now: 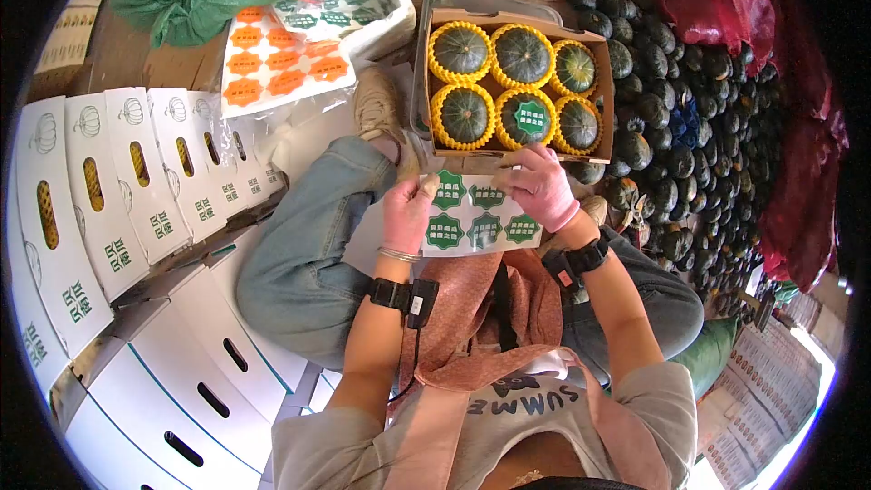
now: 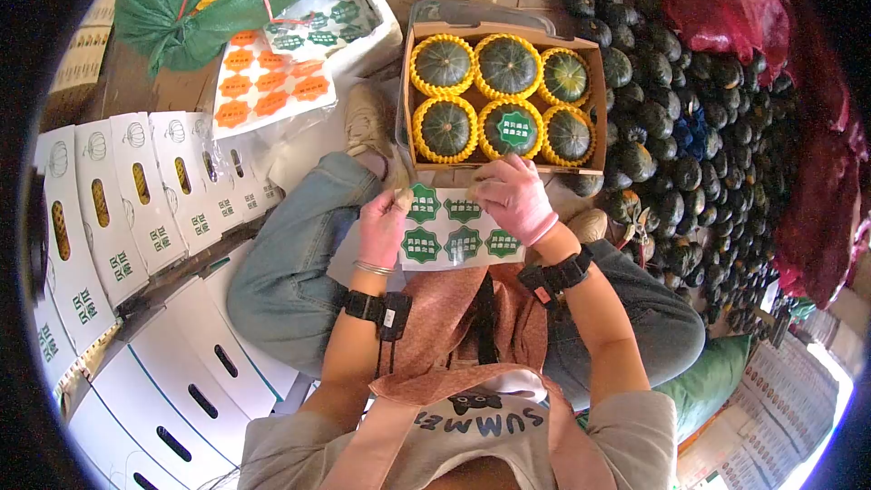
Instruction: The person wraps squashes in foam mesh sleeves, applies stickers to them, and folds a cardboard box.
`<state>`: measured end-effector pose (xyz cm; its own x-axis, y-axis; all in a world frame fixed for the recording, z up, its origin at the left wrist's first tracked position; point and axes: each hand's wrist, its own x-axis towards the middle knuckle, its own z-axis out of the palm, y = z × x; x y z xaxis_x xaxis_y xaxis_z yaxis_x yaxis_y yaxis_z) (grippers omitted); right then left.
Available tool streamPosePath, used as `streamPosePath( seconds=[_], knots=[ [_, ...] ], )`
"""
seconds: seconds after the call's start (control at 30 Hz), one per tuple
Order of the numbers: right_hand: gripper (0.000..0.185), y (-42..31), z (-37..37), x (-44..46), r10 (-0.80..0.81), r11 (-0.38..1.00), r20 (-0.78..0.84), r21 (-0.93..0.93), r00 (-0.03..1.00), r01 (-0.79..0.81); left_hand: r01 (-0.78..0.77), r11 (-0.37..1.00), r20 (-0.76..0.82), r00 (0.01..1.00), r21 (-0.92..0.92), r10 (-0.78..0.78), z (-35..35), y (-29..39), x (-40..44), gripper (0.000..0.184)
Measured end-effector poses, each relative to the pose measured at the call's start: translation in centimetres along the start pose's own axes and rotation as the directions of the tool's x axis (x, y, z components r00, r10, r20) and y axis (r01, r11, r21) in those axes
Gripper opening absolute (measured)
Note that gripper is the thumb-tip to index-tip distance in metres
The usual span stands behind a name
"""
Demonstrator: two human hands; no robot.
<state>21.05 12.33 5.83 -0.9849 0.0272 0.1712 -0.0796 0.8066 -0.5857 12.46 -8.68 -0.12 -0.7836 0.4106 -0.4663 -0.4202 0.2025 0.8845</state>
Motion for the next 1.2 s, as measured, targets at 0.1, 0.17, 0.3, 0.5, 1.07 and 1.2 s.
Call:
streamPosePath(
  seconds=[0.1, 0.17, 0.3, 0.5, 1.07, 1.2],
  knots=[
    [0.013, 0.7, -0.1, 1.7, 0.140, 0.642, 0.165, 0.735, 0.976, -0.217, 0.038, 0.902, -0.097, 0.995, 0.429, 0.004, -1.3, 0.2, 0.7, 0.019],
    [0.036, 1.5, -0.3, 4.7, 0.523, 0.520, 0.259, 0.658, 0.812, -0.545, 0.130, 0.967, -0.115, 0.988, 0.220, -0.107, -1.0, -0.3, 0.7, 0.020],
    [0.050, 6.2, 3.3, 7.9, 0.548, 0.799, 0.082, 0.245, 0.832, -0.550, 0.054, 0.999, 0.001, 0.999, -0.005, -0.054, 0.0, -0.9, 0.3, 0.021],
    [0.048, 5.4, 5.3, 9.3, 0.550, 0.834, 0.095, -0.119, 0.830, -0.539, 0.179, 0.983, 0.194, 0.967, -0.045, -0.167, 0.4, 1.8, -0.3, 0.017],
    [0.025, -0.7, 3.0, -0.8, -0.078, 0.992, 0.201, 0.116, 0.976, 0.055, 0.196, 0.981, 0.102, 0.975, 0.006, -0.196, 1.2, -0.2, 0.0, 0.032],
    [0.042, 0.1, 2.4, -1.5, 0.452, 0.892, 0.037, -0.036, 0.891, -0.451, 0.167, 0.985, 0.140, 0.975, 0.028, -0.170, 1.2, -1.1, 0.1, 0.036]
  ],
)
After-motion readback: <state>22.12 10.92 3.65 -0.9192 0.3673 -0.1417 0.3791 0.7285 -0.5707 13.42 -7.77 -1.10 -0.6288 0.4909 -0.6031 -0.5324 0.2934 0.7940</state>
